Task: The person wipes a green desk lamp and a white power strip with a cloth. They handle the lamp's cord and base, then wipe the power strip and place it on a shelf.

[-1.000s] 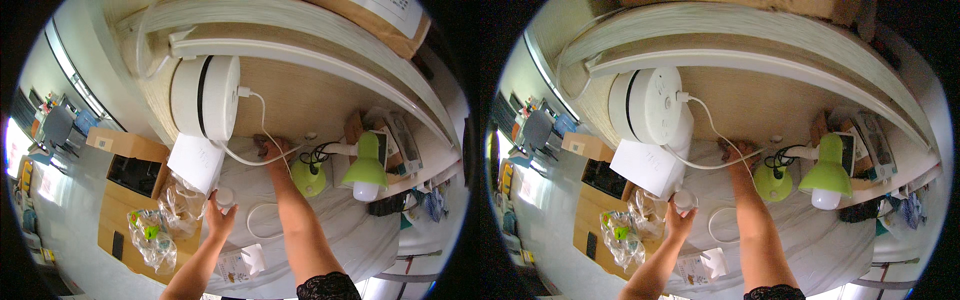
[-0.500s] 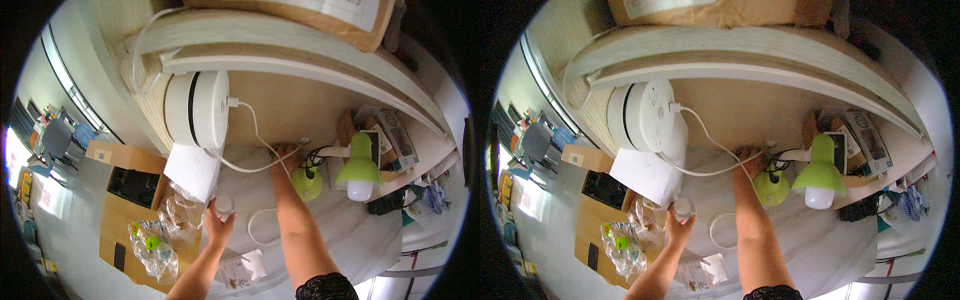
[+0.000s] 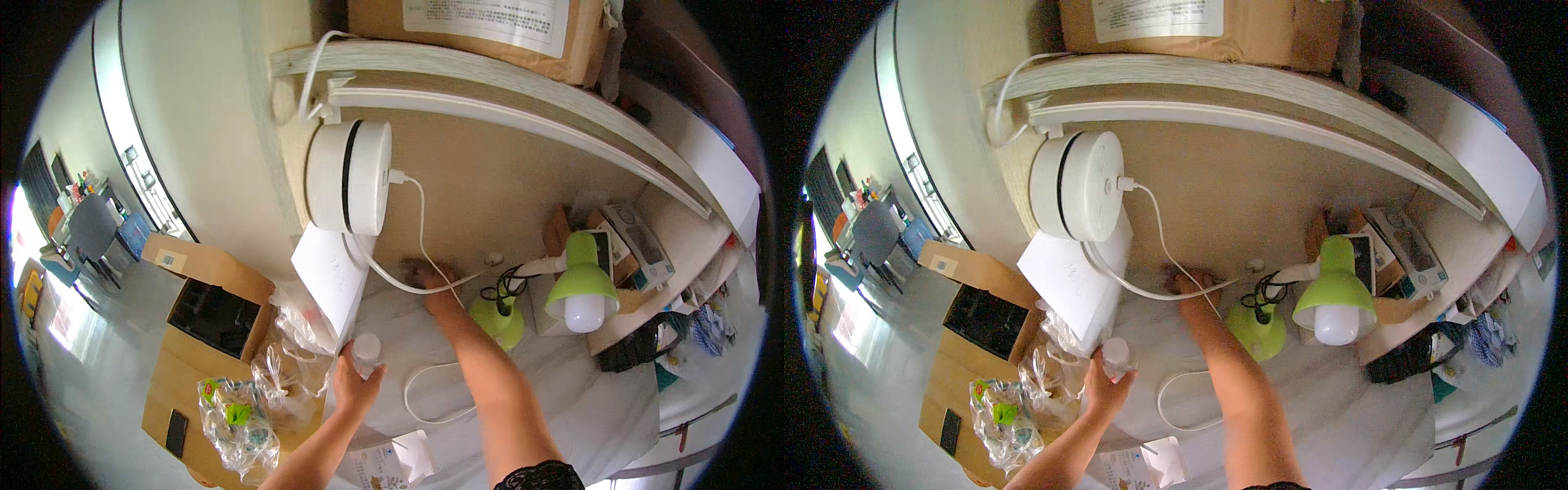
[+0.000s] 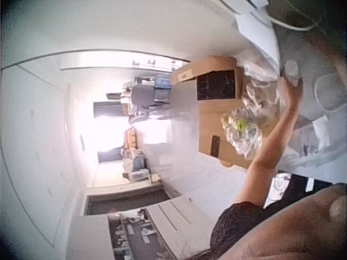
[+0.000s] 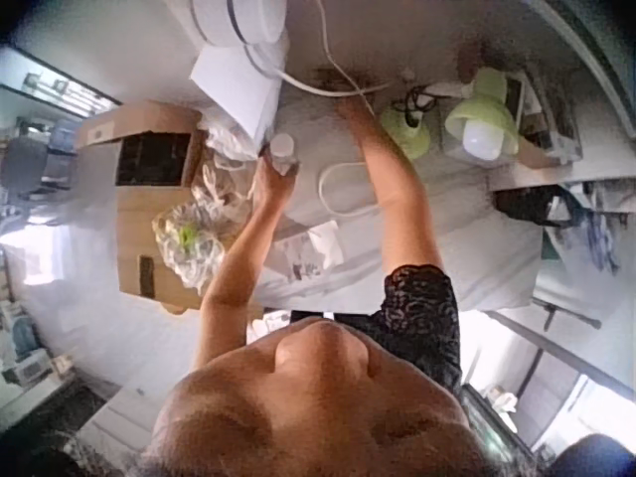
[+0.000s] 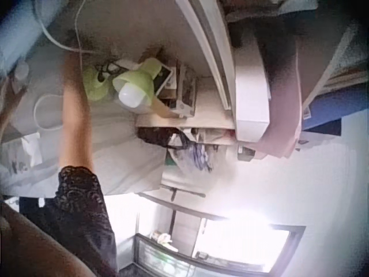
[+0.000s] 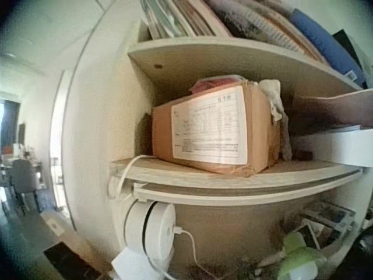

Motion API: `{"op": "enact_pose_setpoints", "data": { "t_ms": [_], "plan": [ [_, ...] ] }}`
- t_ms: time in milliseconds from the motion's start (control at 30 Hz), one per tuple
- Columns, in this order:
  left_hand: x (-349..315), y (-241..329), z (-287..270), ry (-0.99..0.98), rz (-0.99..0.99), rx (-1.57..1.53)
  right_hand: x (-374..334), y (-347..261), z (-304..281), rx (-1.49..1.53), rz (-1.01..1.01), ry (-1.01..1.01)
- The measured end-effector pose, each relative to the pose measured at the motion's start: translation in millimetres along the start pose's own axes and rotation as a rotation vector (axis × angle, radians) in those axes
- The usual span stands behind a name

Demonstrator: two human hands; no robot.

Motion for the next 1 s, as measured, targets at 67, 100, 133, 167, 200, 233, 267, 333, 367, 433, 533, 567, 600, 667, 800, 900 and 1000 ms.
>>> {"op": "enact_pose_setpoints", "data": {
  "t_ms": [67, 100, 133, 167, 200, 233, 267, 333, 367, 433, 533, 567, 600, 667, 800, 900, 1000],
  "plan": [
    [-2, -6, -2, -0.004, 0.044, -0.010, -2, -2, 6, -0.224, -0.134, -0.268],
    [-1, -10, 0, 0.019, 0.072, -0.005, -11, -5, 9, -0.161, -0.183, -0.279],
    [0, -18, -3, 0.054, 0.090, 0.008, -27, -28, 6, -0.124, -0.249, -0.281],
    [2, -22, -4, 0.079, 0.115, 0.013, -44, -48, -2, -0.096, -0.310, -0.282],
    [2, -23, -2, 0.074, 0.112, 0.007, -60, -58, -15, -0.120, -0.369, -0.267],
    [2, -24, -2, 0.074, 0.108, 0.008, -61, -67, -26, -0.077, -0.323, -0.364],
    [3, -23, -2, 0.072, 0.105, 0.007, -60, -71, -35, -0.035, -0.275, -0.460],
    [1, -14, -7, 0.074, 0.118, 0.054, -49, -67, -32, -0.035, -0.189, -0.440],
    [-1, -14, -12, 0.080, 0.109, 0.092, -34, -70, -21, 0.050, -0.138, -0.255],
    [-1, -21, -6, 0.093, 0.123, 0.076, 8, -55, 1, 0.133, -0.094, -0.173],
    [-2, -9, 4, 0.020, 0.090, 0.033, 12, -4, 40, -0.040, -0.147, -0.260],
    [-4, -8, 1, 0.005, 0.054, 0.021, 6, -11, 45, -0.116, -0.186, -0.266],
    [-5, -11, 1, 0.015, 0.072, 0.005, -7, -13, 45, -0.066, -0.247, -0.308],
    [-5, -25, -6, 0.054, 0.092, -0.027, -36, -59, 6, 0.046, -0.389, -0.401],
    [-6, -17, -6, 0.009, 0.075, -0.033, -115, -73, -59, 0.051, -0.469, -0.520],
    [-11, -19, -12, -0.001, 0.072, -0.037, -119, -62, -79, 0.244, -0.402, -0.650],
    [-20, -26, -25, -0.007, 0.049, -0.022, -74, -78, -81, 0.420, -0.329, -0.437]
  ]
}}
Point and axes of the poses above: each hand's wrist, its own x-axis towards the middle knuckle, its own z-axis out of the palm, y = z × x, the point moved 1 cm from there along x, towards the middle knuckle, and after that the axes turned 2 degrees about x, right-handed, at the moved point
